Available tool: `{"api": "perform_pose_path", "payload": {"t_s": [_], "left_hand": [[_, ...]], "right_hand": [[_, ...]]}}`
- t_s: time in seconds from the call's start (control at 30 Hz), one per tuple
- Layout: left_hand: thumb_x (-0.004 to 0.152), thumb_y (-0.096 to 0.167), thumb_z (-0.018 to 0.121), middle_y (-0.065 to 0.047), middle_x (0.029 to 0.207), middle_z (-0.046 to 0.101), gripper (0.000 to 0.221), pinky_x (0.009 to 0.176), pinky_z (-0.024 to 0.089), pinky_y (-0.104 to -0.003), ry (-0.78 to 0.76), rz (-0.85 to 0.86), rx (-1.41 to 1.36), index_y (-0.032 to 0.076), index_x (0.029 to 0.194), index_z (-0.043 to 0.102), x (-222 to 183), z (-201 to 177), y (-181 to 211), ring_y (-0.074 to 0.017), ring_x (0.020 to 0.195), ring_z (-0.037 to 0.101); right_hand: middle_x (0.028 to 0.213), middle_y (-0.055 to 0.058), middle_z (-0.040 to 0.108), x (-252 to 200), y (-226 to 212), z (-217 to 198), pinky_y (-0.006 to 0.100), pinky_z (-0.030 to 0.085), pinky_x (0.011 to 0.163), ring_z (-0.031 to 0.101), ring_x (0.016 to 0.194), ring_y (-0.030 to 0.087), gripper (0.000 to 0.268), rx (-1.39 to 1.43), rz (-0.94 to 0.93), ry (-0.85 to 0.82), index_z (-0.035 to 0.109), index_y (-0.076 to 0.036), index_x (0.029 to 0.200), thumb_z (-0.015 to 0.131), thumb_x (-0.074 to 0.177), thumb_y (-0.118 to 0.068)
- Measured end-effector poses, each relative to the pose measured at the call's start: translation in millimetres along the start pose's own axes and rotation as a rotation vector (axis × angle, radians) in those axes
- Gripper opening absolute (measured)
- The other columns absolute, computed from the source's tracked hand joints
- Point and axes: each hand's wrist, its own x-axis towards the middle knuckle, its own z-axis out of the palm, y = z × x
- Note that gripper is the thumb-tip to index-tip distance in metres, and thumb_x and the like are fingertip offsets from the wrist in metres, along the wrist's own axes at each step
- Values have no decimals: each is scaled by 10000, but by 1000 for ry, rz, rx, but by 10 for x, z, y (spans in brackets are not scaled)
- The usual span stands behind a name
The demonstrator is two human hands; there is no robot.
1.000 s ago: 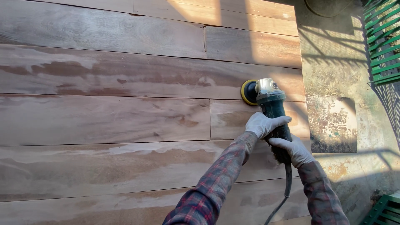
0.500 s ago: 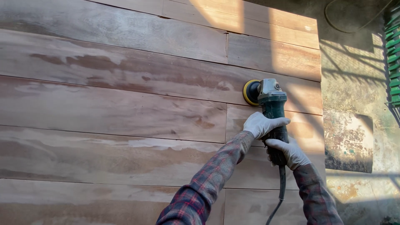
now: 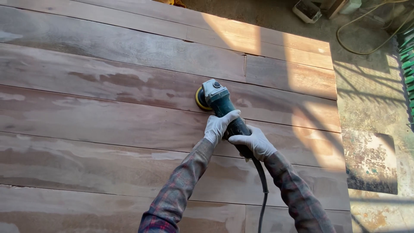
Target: The person first rubs a sanding block by hand across a large panel made of joined wood boards, then uses an angle grinder fitted with a sanding disc to sand the panel surface, moving the tool steadily across different sections of the boards.
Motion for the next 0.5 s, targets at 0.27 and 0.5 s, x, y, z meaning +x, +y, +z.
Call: {"api": "perform_pose_path", "payload": {"t_s": [0.27, 0.5], "left_hand": [[605, 637, 807, -137, 793, 776, 732, 503, 598, -351, -42, -17, 29, -29, 904, 760, 575, 548, 469, -216, 652, 773], [622, 812, 656, -208, 939, 799, 909, 767, 592, -371, -166, 27, 537, -19, 962, 795, 1141, 1136, 267, -295, 849, 782]], "right_hand": [[734, 84, 649, 302, 15, -622, 341, 508, 384, 649, 512, 197, 477, 47, -96, 143, 643, -33, 1103, 801, 747, -309], [772, 123, 672, 499, 354, -1056, 372, 529, 394, 664, 534, 249, 478, 246, -145, 183, 623, -26, 1116, 754, 786, -346]]}}
